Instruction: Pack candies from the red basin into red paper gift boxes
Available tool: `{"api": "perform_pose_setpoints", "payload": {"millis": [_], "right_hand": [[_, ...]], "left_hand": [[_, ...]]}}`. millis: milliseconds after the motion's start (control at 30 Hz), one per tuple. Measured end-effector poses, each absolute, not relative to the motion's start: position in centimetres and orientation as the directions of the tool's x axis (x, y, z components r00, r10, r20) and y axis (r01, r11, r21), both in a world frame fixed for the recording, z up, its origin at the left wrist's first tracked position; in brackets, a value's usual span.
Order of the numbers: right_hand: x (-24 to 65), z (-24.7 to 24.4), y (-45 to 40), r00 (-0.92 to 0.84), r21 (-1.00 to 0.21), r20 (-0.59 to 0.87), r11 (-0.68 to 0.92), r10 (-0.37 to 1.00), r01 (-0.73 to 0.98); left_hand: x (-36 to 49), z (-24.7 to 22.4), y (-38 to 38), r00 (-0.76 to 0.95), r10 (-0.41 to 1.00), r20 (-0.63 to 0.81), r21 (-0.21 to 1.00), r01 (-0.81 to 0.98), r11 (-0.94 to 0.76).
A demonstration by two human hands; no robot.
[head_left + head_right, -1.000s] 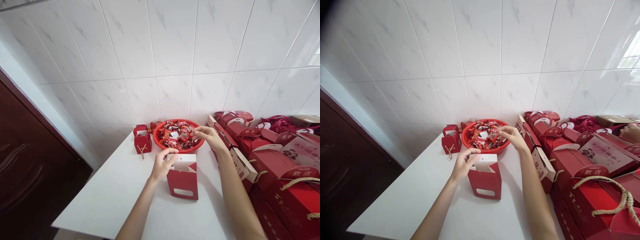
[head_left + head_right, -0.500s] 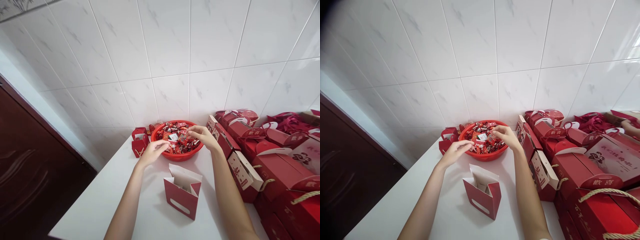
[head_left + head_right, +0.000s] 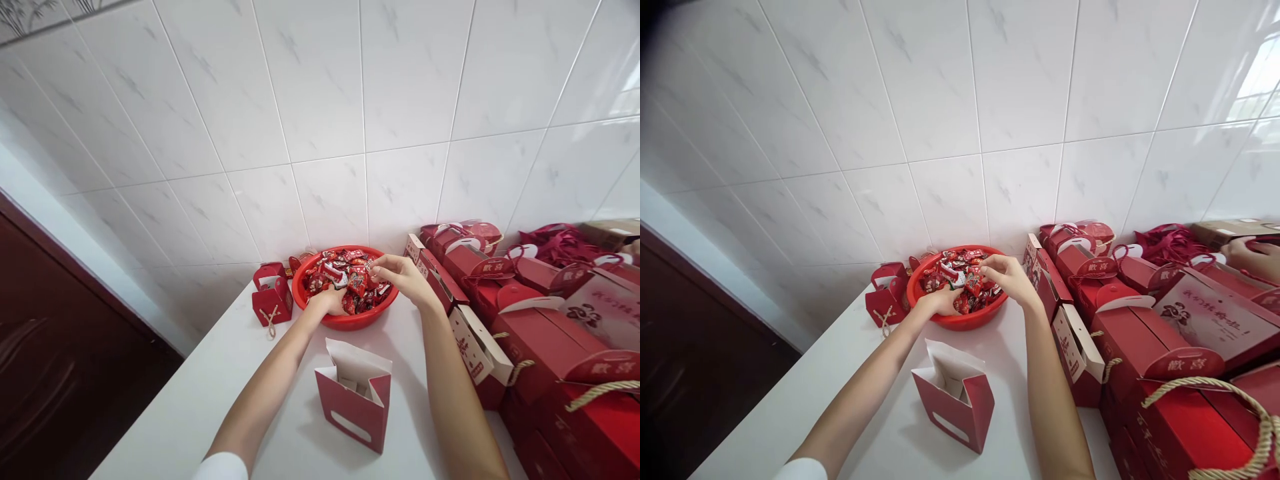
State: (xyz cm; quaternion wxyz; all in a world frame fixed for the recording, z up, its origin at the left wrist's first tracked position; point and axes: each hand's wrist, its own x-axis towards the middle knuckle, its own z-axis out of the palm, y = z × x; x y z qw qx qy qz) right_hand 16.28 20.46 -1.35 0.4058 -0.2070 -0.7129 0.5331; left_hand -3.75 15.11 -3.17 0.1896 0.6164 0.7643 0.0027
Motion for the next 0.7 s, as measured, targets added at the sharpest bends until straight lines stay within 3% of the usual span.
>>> {"api": "perform_pose_setpoints", "payload": {"millis": [100, 367, 700], "right_hand": [[16.4, -1.5, 20.7, -0.571, -0.922, 0.364, 0.369, 0.735, -0.114], [16.4, -2.1, 21.1, -0.552, -0.899, 0.372, 0.437, 0.747, -0.015], [16.1, -2.4, 21.2, -0.577, -0.897, 0.362, 0.443, 0.732, -0.001]], "left_hand": [[-3.7, -4.0, 15.7, -0.241, 0.915, -0.324, 0.274, 0.902, 0.335], [-4.3, -6.2, 15.9, -0.228, 0.964, -0.14, 0.549, 0.792, 0.267], [-5.0, -6.5, 16.1, -0.178, 0.977, -0.12, 0.594, 0.776, 0.214]]}}
